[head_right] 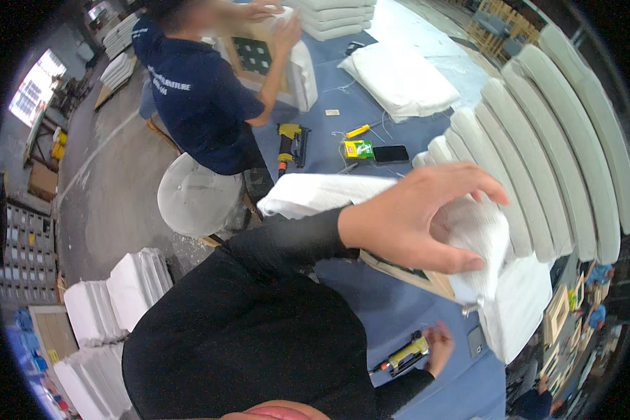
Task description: The person wraps white foam padding around a wooden chair frame and secures it using a staple gun. They repeatedly pick up foam pieces, align them on the frame, and staple the edges to hold the padding in place.
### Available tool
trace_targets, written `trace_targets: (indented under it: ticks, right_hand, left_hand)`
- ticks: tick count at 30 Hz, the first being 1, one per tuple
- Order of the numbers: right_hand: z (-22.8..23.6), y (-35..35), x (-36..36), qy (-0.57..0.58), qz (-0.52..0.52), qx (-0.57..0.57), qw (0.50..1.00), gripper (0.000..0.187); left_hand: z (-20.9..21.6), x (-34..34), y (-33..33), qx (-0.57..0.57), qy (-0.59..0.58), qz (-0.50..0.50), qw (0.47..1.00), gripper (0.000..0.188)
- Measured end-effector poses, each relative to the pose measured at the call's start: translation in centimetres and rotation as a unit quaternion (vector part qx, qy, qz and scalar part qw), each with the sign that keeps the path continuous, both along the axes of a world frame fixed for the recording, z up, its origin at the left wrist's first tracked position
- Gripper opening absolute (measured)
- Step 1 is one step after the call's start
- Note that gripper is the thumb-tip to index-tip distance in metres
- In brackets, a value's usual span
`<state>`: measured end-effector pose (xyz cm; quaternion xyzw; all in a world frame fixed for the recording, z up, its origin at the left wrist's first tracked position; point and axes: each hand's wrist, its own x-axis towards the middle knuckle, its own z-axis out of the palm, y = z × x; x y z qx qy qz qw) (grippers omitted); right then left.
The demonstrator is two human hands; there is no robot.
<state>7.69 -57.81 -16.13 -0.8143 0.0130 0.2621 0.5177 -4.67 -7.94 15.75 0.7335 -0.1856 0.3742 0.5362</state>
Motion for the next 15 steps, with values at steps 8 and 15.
trace_targets:
  ticks: [8,15]
  right_hand:
    - [18.1,8.5,4.1,-0.307,0.066,0.195,0.929,0.05]
    - [14.1,8.0,2.9,-0.333,-0.036,0.117,0.935,0.052]
  left_hand:
    - [-4.9,-11.1,10.5,0.003,0.216,0.124,0.969,0.04]
    - [-30.0,-20.5,12.0,-0.565,0.348,0.038,0.747,0.061]
